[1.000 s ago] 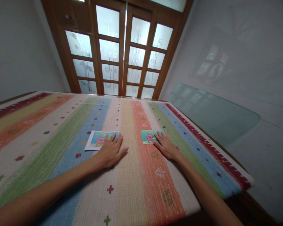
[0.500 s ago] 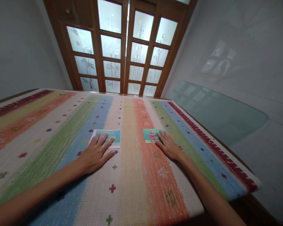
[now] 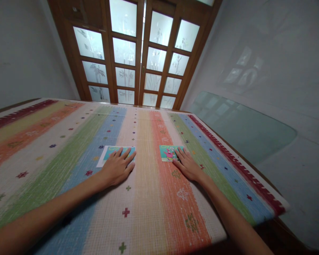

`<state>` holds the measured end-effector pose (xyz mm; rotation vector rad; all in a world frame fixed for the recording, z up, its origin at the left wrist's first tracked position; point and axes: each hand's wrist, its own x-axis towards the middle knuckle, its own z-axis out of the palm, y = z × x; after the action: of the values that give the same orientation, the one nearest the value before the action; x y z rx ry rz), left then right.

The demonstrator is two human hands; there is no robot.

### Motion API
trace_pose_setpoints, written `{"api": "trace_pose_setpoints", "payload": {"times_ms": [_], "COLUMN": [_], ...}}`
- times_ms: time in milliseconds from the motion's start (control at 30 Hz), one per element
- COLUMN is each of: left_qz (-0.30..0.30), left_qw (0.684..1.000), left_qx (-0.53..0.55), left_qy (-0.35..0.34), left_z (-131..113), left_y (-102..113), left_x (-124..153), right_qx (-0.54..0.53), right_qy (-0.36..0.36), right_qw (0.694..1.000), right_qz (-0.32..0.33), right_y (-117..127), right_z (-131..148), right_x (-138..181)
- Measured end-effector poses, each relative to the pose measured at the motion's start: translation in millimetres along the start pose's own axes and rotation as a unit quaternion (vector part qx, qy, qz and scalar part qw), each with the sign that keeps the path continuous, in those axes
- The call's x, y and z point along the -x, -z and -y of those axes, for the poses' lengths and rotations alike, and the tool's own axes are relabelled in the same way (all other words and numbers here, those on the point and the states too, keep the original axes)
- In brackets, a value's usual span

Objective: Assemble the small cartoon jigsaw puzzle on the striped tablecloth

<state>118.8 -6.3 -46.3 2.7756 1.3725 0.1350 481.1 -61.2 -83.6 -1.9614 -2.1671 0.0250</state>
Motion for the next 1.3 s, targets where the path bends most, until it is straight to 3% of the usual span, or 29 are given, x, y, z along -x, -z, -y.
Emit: {"api": "trace_pose_setpoints", "payload": {"times_ms": [200,367,533,700,1000,1300], "left_qz": [-0.017,0.013,-0.025,-0.067,-0.074,-0.110], "left_qw": [0.999,0.998,0.998,0.995,0.994,0.989], "left_qx": [0.047,0.040,0.051,0.073,0.060,0.084], "left_qy": [0.010,0.039,0.003,-0.027,-0.051,-0.055], "left_z": [23,45,57,50,24,24], "left_y": [4,10,4,-7,-12,-17], "left_x": [7,22,28,18,-10,-10], "right_qx": [-0.002,-0.001,-0.004,-0.006,-0.005,-0.017], "right_qy": [0.001,0.000,0.005,0.004,-0.005,-0.003], "right_qw": [1.000,1.000,1.000,1.000,1.000,1.000], "right_qz": [0.008,0.015,0.010,0.003,0.005,-0.007], "right_y": [5,5,1,1,7,3], "right_z": [3,1,-1,0,4,0], "right_x": [1,0,0,1,1,-1]}}
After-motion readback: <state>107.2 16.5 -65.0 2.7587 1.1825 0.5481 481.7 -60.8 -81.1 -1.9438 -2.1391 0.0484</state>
